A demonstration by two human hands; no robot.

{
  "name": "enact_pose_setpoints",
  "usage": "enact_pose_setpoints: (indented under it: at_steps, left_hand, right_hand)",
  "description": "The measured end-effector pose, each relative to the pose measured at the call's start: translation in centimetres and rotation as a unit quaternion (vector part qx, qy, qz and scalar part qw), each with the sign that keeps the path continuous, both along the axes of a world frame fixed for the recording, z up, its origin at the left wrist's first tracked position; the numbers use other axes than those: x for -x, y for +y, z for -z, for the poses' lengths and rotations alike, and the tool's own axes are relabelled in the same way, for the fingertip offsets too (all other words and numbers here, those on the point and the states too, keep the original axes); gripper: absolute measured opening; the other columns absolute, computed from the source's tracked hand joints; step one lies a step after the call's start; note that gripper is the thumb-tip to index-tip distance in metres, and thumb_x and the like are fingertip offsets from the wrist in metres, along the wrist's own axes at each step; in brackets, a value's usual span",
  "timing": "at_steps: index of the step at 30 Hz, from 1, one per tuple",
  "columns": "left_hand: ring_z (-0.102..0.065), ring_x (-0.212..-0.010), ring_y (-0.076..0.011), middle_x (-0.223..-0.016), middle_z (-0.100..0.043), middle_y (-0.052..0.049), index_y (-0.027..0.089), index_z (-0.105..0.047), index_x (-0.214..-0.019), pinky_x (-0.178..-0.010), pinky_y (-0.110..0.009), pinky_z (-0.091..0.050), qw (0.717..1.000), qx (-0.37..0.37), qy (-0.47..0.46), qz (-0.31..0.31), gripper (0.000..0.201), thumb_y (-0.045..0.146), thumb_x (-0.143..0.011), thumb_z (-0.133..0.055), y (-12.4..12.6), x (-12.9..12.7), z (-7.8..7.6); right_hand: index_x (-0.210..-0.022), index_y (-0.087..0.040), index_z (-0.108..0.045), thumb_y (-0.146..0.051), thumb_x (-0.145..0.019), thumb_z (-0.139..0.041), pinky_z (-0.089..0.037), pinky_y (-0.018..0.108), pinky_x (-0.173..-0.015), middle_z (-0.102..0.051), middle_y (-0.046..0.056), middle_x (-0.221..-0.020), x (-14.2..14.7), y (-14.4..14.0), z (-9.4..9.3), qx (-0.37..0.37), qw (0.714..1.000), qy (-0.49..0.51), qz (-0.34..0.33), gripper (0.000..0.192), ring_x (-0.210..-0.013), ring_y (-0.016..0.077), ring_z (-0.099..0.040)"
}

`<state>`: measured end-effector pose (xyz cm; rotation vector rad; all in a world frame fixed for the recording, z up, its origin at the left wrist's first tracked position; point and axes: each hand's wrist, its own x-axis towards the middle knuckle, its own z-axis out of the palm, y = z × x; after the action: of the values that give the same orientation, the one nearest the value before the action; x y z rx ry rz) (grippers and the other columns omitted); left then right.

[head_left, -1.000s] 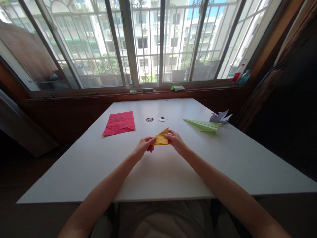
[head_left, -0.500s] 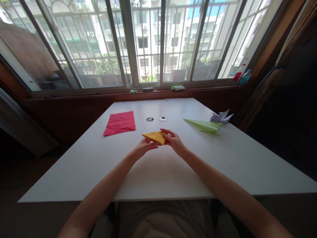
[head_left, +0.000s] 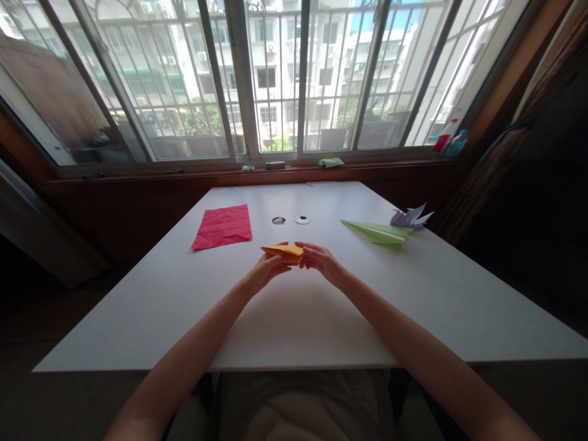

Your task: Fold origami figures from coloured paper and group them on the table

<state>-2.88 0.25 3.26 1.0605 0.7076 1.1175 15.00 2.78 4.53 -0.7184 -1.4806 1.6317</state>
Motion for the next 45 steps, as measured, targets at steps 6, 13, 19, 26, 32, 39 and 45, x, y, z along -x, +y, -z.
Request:
enact_pose_setpoints:
  at_steps: [6,13,19,26,32,39,45]
  left_hand:
    - [-0.06,-0.089,-0.0221,-0.098,-0.062,-0.01,0.016,-0.054,-0.105,-0.076,-0.031,-0.043,1.0,-0.02,0.019,-0.002,0.034,0.035,-0.077,-0.053,0.3,-0.1,-0.1]
    - [-0.053,-0.101,-0.0257,-0.107,-0.059,-0.012,0.014,-0.054,-0.106,-0.082,-0.035,-0.042,0.997,-0.034,0.027,-0.065,0.04,0.04,-0.075,-0.053,0.4,-0.1,-0.3]
    - [-0.055,-0.098,-0.0262,-0.104,-0.06,-0.012,0.013,-0.054,-0.106,-0.079,-0.036,-0.044,0.994,0.003,0.094,-0.054,0.047,0.043,-0.07,-0.059,0.3,-0.3,0.0]
    - [-0.057,-0.086,-0.0229,-0.091,-0.062,-0.009,0.013,-0.057,-0.098,-0.071,-0.031,-0.043,0.988,-0.013,0.153,-0.021,0.043,0.045,-0.069,-0.058,-0.2,-0.8,0.0]
    - [-0.055,-0.078,-0.0183,-0.082,-0.06,-0.005,0.012,-0.056,-0.087,-0.067,-0.026,-0.042,0.979,-0.07,0.178,-0.069,0.027,0.035,-0.072,-0.054,-0.5,-0.9,-0.1]
    - [-0.052,-0.072,-0.0149,-0.078,-0.056,-0.002,0.015,-0.051,-0.082,-0.062,-0.023,-0.042,0.969,-0.084,0.181,-0.146,0.017,0.023,-0.068,-0.051,-0.7,-1.5,0.0]
    - [-0.052,-0.067,-0.0139,-0.074,-0.055,-0.002,0.015,-0.051,-0.082,-0.057,-0.022,-0.042,0.973,-0.043,0.177,-0.139,0.018,0.026,-0.067,-0.05,-0.7,-1.7,0.1]
  right_hand:
    - [-0.112,-0.015,-0.054,-0.038,-0.069,-0.06,-0.04,0.024,-0.055,-0.062,0.005,-0.077,0.0,0.0,-0.1,-0.067,0.994,-0.082,-0.002,0.049,-0.06,0.0119,-0.056]
    - [-0.105,-0.018,-0.059,-0.047,-0.076,-0.049,-0.033,0.022,-0.048,-0.05,-0.003,-0.051,0.0,0.0,0.0,-0.217,0.946,-0.217,0.102,0.041,-0.047,0.009,-0.045]
    - [-0.073,-0.018,-0.065,-0.043,-0.071,-0.057,-0.031,0.022,-0.05,-0.047,-0.001,-0.059,-0.2,0.0,0.1,-0.346,0.885,-0.245,0.191,0.027,-0.052,0.0087,-0.039]
    - [-0.076,-0.018,-0.064,-0.032,-0.074,-0.054,-0.037,0.024,-0.055,-0.057,0.001,-0.066,0.4,-0.6,0.3,-0.366,0.889,-0.219,0.166,0.017,-0.056,0.0106,-0.045]
    - [-0.077,-0.018,-0.059,-0.022,-0.073,-0.052,-0.038,0.023,-0.055,-0.056,0.0,-0.067,0.8,-0.9,0.9,-0.404,0.864,-0.216,0.21,0.009,-0.055,0.0098,-0.045]
    - [-0.072,-0.019,-0.051,-0.022,-0.074,-0.05,-0.036,0.021,-0.052,-0.052,0.001,-0.073,1.5,-1.6,1.3,-0.448,0.834,-0.216,0.239,0.004,-0.054,0.0086,-0.043]
    - [-0.069,-0.02,-0.049,-0.018,-0.075,-0.047,-0.037,0.021,-0.053,-0.05,0.002,-0.075,1.6,-1.6,2.1,-0.496,0.807,-0.229,0.224,0.007,-0.058,0.0098,-0.045]
